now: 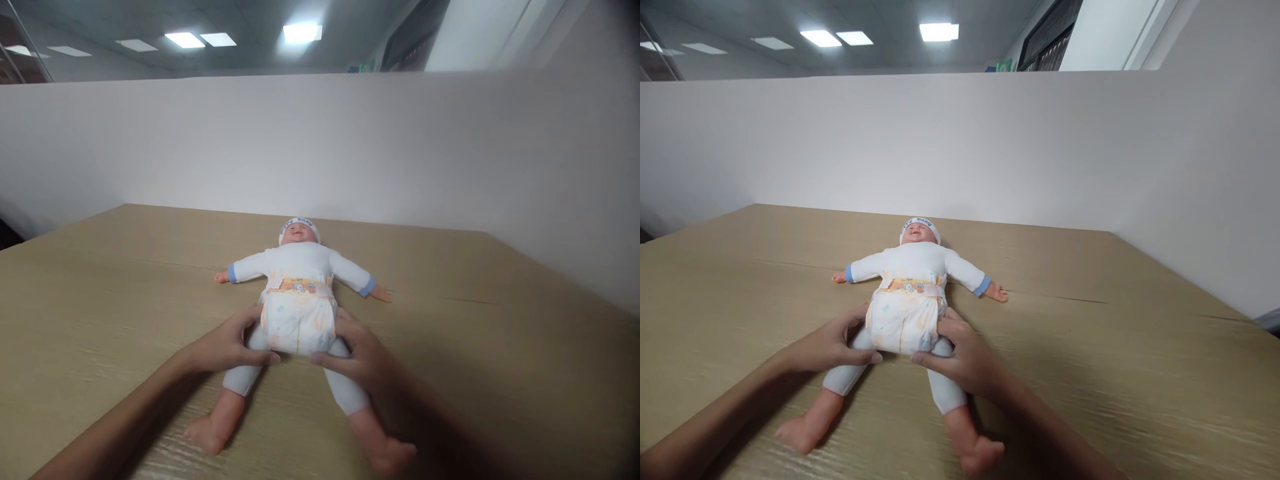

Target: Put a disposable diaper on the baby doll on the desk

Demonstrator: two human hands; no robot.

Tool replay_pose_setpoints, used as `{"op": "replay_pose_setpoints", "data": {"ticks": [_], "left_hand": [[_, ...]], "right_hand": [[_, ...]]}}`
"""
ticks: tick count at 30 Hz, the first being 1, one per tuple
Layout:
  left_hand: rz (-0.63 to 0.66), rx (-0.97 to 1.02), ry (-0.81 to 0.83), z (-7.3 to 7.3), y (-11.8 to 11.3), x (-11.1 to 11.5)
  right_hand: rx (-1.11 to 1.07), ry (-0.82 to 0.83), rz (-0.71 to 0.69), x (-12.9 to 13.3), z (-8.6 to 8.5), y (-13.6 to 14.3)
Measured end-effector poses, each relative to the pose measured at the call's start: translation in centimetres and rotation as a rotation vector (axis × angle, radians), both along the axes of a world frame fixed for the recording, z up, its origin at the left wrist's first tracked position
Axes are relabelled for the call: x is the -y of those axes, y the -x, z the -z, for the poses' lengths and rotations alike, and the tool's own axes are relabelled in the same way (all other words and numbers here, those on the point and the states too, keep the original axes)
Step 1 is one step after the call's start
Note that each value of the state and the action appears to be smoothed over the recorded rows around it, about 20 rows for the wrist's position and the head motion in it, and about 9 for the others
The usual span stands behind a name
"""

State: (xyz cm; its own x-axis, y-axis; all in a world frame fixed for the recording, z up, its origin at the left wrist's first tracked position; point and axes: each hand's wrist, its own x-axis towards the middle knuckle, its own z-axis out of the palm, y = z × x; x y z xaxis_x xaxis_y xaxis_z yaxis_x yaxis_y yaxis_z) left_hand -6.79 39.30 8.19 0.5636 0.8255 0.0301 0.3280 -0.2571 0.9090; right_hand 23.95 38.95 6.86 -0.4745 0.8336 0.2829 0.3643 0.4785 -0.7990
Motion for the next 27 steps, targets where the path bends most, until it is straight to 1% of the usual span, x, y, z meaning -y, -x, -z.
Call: {"op": "replay_pose_setpoints", "data": {"ticks": [5, 8, 14, 17, 23, 27], "left_hand": [[-0.071, -0.073, -0.037, -0.7, -0.9, 0.5], [-0.095, -0.096, -0.015, -0.9, -1.1, 0.6], [-0.05, 0.004, 0.027, -0.4, -0.6, 0.2], [-0.02, 0.019, 0.037, -0.1, -0.3, 0.0], [-0.02, 0.039, 0.029, 0.2, 0.1, -0.1], [-0.013, 0.049, 0.051, 0.3, 0.2, -0.1]], "right_hand": [[0.0, 0.004, 0.0, 0.0, 0.2, -0.1], [-0.011, 0.008, -0.011, -0.1, 0.2, -0.1], [-0.049, 0.026, -0.027, -0.3, 0.7, -0.3], [-0.061, 0.05, -0.019, -0.3, 1.2, -0.4], [-0.064, 0.066, -0.013, -0.3, 1.9, -0.7], [-0.061, 0.075, -0.015, -0.3, 2.1, -0.7]]}}
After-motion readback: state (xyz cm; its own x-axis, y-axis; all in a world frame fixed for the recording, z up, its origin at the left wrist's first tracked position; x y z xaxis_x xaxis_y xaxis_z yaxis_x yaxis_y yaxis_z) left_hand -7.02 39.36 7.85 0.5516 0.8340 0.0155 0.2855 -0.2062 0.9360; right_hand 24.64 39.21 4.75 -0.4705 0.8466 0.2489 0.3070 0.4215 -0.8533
